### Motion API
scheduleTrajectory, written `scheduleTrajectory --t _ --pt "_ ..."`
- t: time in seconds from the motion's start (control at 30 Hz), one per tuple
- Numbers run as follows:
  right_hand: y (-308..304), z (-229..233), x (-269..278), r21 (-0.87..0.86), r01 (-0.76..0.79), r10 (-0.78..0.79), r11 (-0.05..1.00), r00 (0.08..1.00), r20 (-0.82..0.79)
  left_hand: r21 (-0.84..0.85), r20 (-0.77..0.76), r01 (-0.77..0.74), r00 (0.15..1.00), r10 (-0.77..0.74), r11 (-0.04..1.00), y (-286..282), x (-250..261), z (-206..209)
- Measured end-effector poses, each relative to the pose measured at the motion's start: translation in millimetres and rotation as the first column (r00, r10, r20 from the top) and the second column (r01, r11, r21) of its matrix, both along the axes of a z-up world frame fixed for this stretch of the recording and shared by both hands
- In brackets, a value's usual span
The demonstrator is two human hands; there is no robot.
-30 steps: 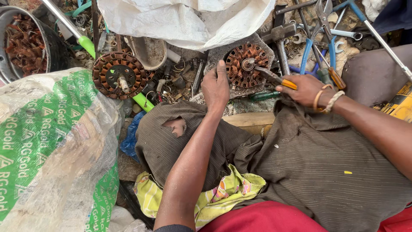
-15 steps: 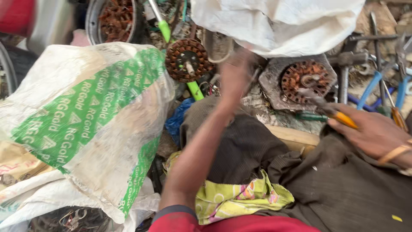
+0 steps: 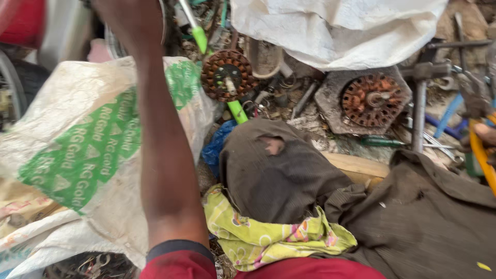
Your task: The person uses an angle grinder to cut a copper motor component, then uses pliers to pull and remove copper windings from the stator. The person works while sitting on the ground in a cluttered workshop.
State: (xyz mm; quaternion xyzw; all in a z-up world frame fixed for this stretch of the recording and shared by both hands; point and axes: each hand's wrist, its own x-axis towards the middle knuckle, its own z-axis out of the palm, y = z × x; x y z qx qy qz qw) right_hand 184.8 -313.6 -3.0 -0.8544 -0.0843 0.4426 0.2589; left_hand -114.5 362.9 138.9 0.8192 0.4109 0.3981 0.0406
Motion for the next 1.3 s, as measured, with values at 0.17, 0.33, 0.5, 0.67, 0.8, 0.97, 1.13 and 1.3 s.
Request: scheduleTrajectory --t 0.17,0.33,0.5,0.67,0.8,0.97,1.13,1.3 --pt "-18 42 1 -0.063 -0.097 0.107 0.993 0.979 0.174 -0.568 -0.407 0.429 0.596 -0.692 0.703 -258 84 -45" --pt "8 68 -28 -0.419 -0.438 0.593 0.795 0.703 0.392 -0.824 -0.414 0.198 0.431 -0.802 0.532 -366 109 -61" --pt "21 77 -29 -0.602 -0.511 0.774 0.613 0.24 0.585 -0.734 -0.367 0.381 0.474 -0.8 0.562 -380 115 -99" --pt "36 56 -11 -0.667 -0.523 0.806 0.531 0.071 0.587 -0.711 -0.324 0.453 0.467 -0.822 0.538 -369 121 -124" --pt "39 37 -4 -0.603 -0.596 0.781 0.53 0.066 0.621 -0.761 -0.316 0.436 0.397 -0.861 0.481 -356 126 -123" --pt "47 35 7 -0.467 -0.701 0.741 0.539 0.13 0.659 -0.782 -0.333 0.419 0.345 -0.878 0.461 -345 130 -117" --pt "51 44 10 -0.687 -0.59 0.834 0.425 -0.04 0.551 -0.792 -0.284 0.435 0.358 -0.889 0.428 -346 129 -118" --pt "67 54 27 -0.819 -0.506 0.86 0.273 -0.253 0.443 -0.778 -0.297 0.449 0.355 -0.887 0.44 -345 128 -120"
